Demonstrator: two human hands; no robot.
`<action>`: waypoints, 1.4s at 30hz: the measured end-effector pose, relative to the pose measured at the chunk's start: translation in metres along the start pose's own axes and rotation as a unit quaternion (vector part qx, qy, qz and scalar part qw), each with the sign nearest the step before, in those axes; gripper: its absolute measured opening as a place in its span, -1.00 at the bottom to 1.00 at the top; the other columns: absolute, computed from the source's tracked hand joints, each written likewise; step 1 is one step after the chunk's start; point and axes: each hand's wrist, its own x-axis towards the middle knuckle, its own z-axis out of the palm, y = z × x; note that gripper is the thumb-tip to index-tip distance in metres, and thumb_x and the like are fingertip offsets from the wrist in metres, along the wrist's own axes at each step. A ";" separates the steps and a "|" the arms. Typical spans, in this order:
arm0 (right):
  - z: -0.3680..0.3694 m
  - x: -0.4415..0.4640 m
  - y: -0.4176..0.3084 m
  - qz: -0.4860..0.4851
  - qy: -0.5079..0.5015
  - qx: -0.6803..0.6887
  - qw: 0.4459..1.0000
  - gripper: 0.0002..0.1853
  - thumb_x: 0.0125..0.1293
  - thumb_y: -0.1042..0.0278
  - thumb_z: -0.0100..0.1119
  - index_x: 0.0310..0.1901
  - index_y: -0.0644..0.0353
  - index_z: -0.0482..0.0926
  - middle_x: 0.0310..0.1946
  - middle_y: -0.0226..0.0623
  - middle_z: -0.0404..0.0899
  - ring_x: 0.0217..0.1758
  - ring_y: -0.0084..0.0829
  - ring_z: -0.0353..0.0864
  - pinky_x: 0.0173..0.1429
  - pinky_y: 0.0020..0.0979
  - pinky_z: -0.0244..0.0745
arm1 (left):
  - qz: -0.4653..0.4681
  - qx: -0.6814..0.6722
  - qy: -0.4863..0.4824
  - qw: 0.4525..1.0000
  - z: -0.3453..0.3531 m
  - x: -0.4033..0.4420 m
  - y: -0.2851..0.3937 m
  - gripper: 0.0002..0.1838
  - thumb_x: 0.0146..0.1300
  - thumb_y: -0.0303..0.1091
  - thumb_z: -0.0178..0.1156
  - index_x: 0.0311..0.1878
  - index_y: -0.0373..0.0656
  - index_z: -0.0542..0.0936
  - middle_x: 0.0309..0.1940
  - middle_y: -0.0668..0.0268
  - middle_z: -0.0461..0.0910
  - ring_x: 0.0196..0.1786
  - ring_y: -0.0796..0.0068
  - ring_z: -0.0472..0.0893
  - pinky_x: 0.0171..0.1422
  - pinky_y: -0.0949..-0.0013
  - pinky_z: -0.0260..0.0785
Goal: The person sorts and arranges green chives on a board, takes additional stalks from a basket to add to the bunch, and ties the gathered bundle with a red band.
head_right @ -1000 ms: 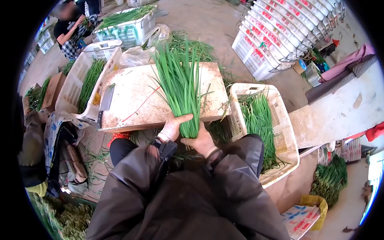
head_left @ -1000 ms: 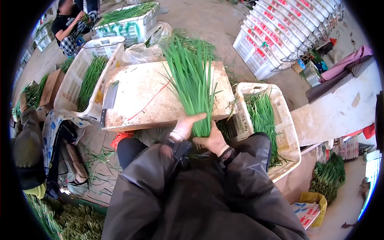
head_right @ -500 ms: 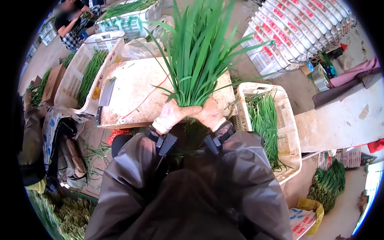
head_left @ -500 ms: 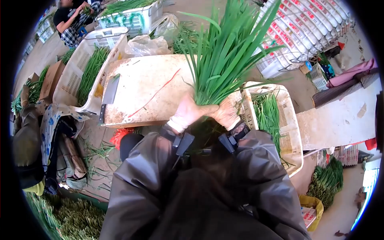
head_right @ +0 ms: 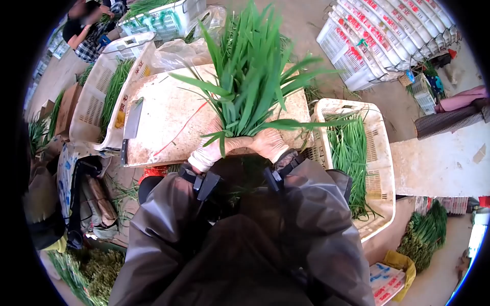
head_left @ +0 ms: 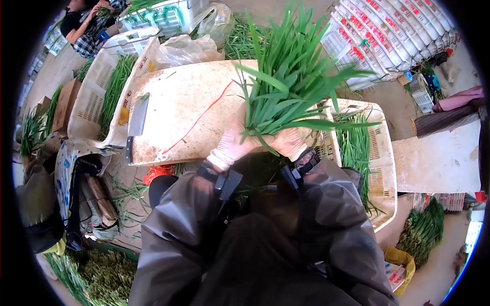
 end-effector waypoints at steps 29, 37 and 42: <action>-0.011 0.028 -0.023 0.004 0.039 0.384 0.922 -0.26 0.12 0.39 0.66 0.33 0.25 0.48 0.14 -0.30 0.66 0.17 -0.44 0.62 0.33 -0.31 0.54 | 0.009 0.031 0.104 0.994 -0.001 0.016 0.010 -0.55 0.24 -0.41 0.49 0.17 -0.31 0.62 0.00 0.23 0.74 0.04 0.42 0.70 0.12 0.32 0.60; -0.010 0.016 -0.017 0.096 -0.037 0.371 0.923 -0.46 0.32 0.24 0.53 0.24 0.26 0.57 0.07 -0.33 0.68 0.17 -0.47 0.59 0.29 -0.36 0.53 | -0.164 -0.226 0.114 0.954 0.000 0.001 -0.006 -0.57 0.43 -0.30 0.30 0.28 -0.31 0.58 0.10 0.20 0.70 0.07 0.38 0.69 0.21 0.35 0.56; 0.002 0.010 -0.014 0.075 -0.017 0.333 0.940 -0.36 0.31 0.13 0.54 0.30 0.29 0.51 0.12 -0.25 0.66 0.20 -0.41 0.57 0.33 -0.33 0.50 | -0.157 -0.267 0.135 0.941 0.005 -0.005 -0.021 -0.52 0.45 -0.28 0.29 0.33 -0.32 0.55 0.14 0.18 0.67 0.12 0.37 0.66 0.26 0.31 0.52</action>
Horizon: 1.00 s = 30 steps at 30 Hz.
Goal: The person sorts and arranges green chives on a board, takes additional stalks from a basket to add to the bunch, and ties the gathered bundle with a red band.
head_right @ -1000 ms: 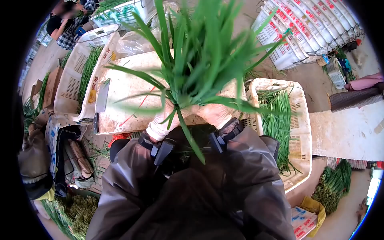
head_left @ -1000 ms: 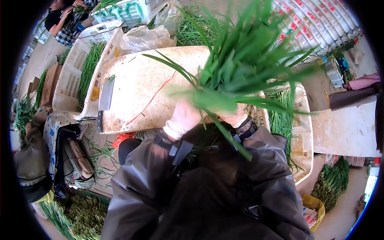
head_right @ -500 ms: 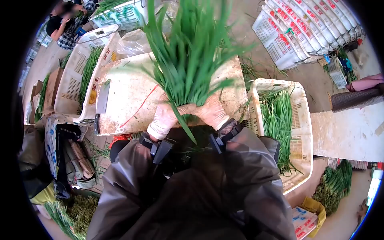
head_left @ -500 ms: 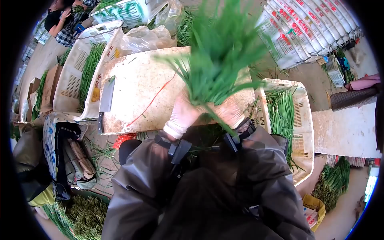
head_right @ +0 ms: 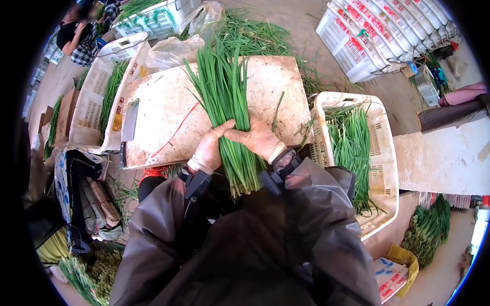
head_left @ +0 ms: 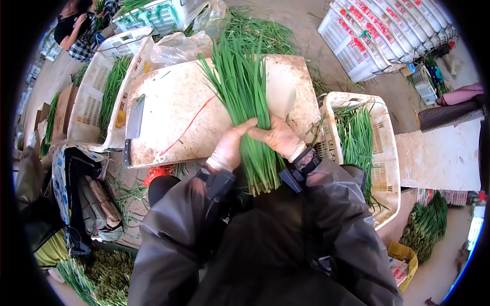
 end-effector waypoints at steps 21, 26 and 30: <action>-0.003 -0.026 0.002 -0.045 -0.074 -0.539 0.838 0.19 -0.02 -0.67 0.35 0.48 0.14 0.43 0.51 0.36 0.20 0.62 0.37 0.05 0.69 0.13 -0.06 | -0.068 0.006 0.000 0.998 0.004 -0.004 -0.036 -0.53 0.37 -0.34 0.34 0.31 -0.25 0.57 0.19 0.21 0.64 0.23 0.35 0.60 0.37 0.26 0.44; -0.001 -0.033 -0.019 -0.032 -0.097 -0.559 0.823 0.29 -0.04 -0.70 0.33 0.53 0.21 0.33 0.54 0.44 0.10 0.65 0.40 -0.02 0.72 0.11 -0.09 | -0.051 -0.030 -0.001 0.998 0.016 -0.013 -0.036 -0.55 0.35 -0.39 0.34 0.30 -0.19 0.58 0.13 0.25 0.66 0.19 0.36 0.61 0.33 0.25 0.46; -0.001 -0.040 -0.039 0.023 -0.058 -0.394 0.917 0.33 0.06 -0.49 0.47 0.54 0.51 0.13 0.47 0.33 0.31 0.59 0.16 0.27 0.63 -0.12 0.23 | -0.013 -0.022 0.003 1.000 0.019 -0.018 -0.030 -0.50 0.31 -0.38 0.37 0.32 -0.13 0.58 0.16 0.23 0.66 0.20 0.30 0.62 0.34 0.17 0.49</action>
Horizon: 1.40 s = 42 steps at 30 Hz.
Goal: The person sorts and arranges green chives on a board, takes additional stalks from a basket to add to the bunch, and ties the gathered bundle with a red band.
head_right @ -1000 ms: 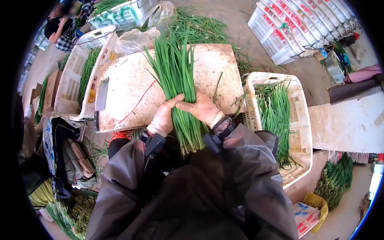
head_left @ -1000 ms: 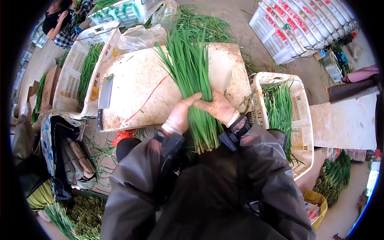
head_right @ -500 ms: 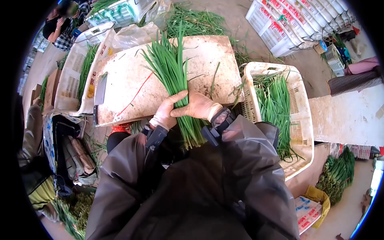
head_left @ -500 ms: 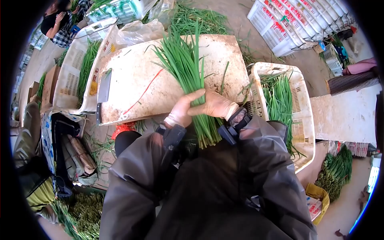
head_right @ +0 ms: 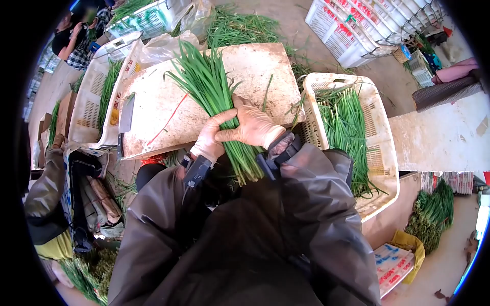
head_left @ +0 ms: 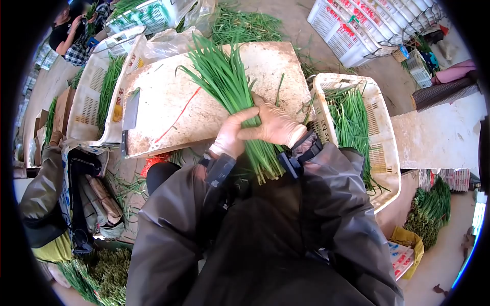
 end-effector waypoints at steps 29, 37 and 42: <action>0.046 -0.129 0.020 0.138 0.224 0.128 0.956 -0.80 0.29 0.32 0.39 -0.42 0.25 0.68 -0.55 -0.33 0.64 -0.43 -0.55 0.60 -0.27 -0.36 0.48 | 0.207 -0.194 -0.065 0.956 -0.018 -0.024 0.068 -0.67 0.31 -0.36 0.35 0.12 -0.14 0.62 -0.08 0.23 0.70 0.08 0.12 0.67 0.29 0.00 0.53; 0.048 -0.124 0.052 0.369 -0.069 -0.347 0.859 -0.70 0.28 0.17 0.26 -0.07 0.13 0.80 -0.10 -0.10 0.80 0.04 -0.02 0.77 0.12 -0.07 0.64 | 0.274 -0.135 -0.241 0.921 -0.024 -0.049 0.098 -0.32 0.27 -0.17 0.36 0.42 -0.15 0.43 -0.02 0.33 0.60 0.07 0.28 0.60 0.39 0.05 0.45; 0.043 -0.107 0.038 0.041 0.233 0.117 0.964 -0.62 0.49 0.16 0.32 0.14 0.30 0.65 -0.07 -0.07 0.76 0.00 -0.24 0.75 0.19 -0.30 0.58 | 0.254 -0.116 -0.203 0.939 -0.022 -0.052 0.087 -0.27 0.19 -0.21 0.39 0.44 -0.15 0.43 -0.02 0.31 0.60 0.04 0.26 0.58 0.29 0.09 0.47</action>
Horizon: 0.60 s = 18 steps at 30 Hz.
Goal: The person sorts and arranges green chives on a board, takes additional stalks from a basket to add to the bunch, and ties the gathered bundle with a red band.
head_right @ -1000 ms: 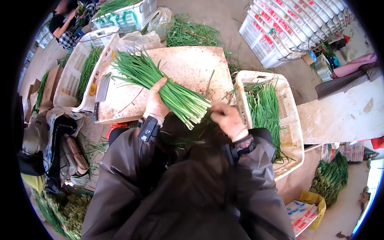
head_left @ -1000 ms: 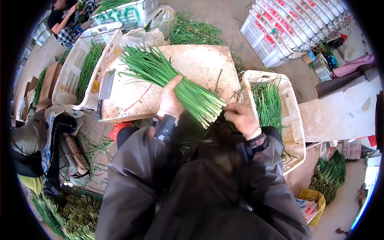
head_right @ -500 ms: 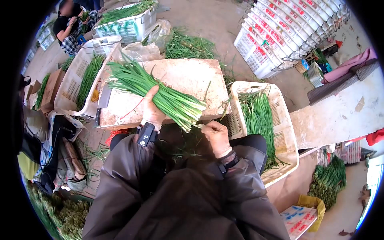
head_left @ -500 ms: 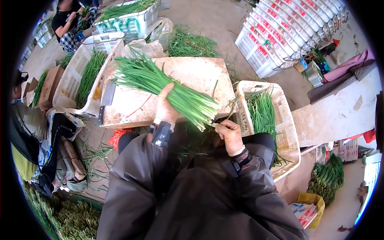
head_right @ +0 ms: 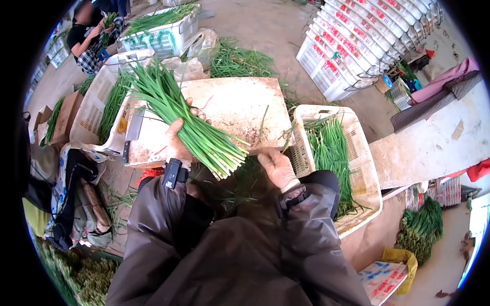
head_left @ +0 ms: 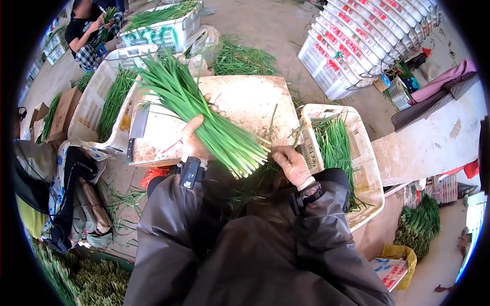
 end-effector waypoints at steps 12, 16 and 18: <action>0.041 0.009 -0.074 -0.046 -0.111 0.028 0.992 0.35 0.15 -0.30 0.55 0.61 0.47 -0.11 0.52 0.14 0.24 0.55 -0.08 0.30 0.60 -0.22 0.24 | -0.180 0.173 0.109 0.962 0.008 -0.024 -0.061 -0.44 0.21 -0.47 0.42 0.31 -0.24 0.54 0.02 0.18 0.69 0.00 0.21 0.72 0.23 0.12 0.58; 0.051 0.017 -0.056 0.025 -0.121 0.017 0.992 0.31 0.04 -0.06 0.71 0.57 0.44 -0.02 0.41 0.07 0.36 0.48 -0.17 0.36 0.57 -0.21 0.28 | -0.175 0.253 0.137 0.942 0.013 -0.036 -0.081 -0.49 0.15 -0.54 0.49 0.20 -0.26 0.62 0.00 0.24 0.72 0.01 0.31 0.70 0.21 0.21 0.56; 0.052 0.017 -0.049 0.033 -0.117 0.036 0.992 0.22 0.02 0.04 0.74 0.53 0.43 0.10 0.38 0.02 0.41 0.45 -0.22 0.40 0.54 -0.21 0.31 | -0.176 0.255 0.150 0.939 0.012 -0.041 -0.092 -0.51 0.15 -0.53 0.50 0.18 -0.26 0.63 0.01 0.24 0.72 0.03 0.33 0.69 0.22 0.22 0.55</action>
